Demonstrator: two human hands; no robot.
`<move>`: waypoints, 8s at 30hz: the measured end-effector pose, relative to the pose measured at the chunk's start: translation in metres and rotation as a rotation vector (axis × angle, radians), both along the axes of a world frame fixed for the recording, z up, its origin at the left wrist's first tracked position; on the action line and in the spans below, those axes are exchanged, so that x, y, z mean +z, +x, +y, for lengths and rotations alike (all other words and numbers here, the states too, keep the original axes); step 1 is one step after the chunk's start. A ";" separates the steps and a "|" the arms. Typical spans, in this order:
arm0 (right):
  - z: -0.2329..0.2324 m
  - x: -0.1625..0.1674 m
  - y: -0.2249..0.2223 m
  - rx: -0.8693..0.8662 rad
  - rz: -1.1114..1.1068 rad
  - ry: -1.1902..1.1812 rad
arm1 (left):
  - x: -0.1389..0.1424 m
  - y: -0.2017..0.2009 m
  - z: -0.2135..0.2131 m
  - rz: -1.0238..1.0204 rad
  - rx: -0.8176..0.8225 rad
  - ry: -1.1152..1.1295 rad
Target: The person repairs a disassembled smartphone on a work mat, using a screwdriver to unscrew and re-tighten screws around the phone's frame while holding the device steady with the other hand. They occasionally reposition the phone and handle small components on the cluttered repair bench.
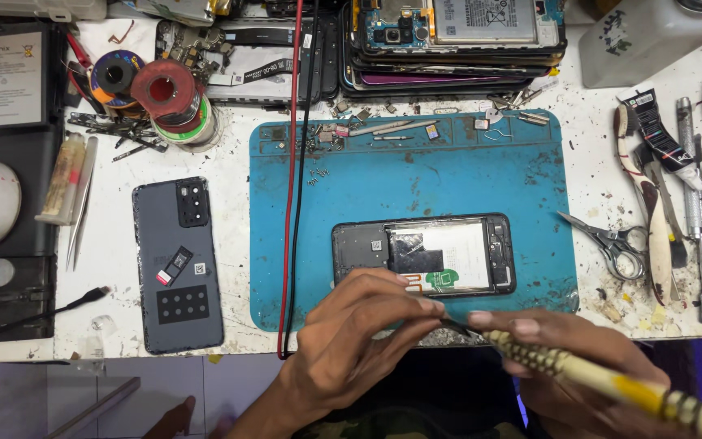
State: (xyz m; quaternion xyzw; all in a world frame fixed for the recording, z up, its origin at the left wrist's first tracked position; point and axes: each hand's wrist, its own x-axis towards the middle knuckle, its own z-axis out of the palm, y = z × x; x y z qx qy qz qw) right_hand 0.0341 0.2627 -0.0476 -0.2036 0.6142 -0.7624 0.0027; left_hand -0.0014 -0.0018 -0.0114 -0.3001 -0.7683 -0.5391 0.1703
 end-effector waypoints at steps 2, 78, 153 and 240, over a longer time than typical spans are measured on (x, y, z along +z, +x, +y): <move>-0.011 0.005 0.000 -0.063 0.076 0.025 | -0.002 0.000 0.001 -0.021 0.014 -0.010; 0.024 0.027 -0.097 -0.327 0.532 0.688 | -0.016 -0.024 0.064 0.160 -0.139 -0.802; 0.018 0.039 -0.130 -0.288 0.734 0.581 | 0.005 -0.058 -0.044 -0.040 0.611 -0.507; 0.134 -0.074 0.023 0.289 -0.570 -0.544 | -0.006 -0.023 0.052 0.027 -0.097 -0.647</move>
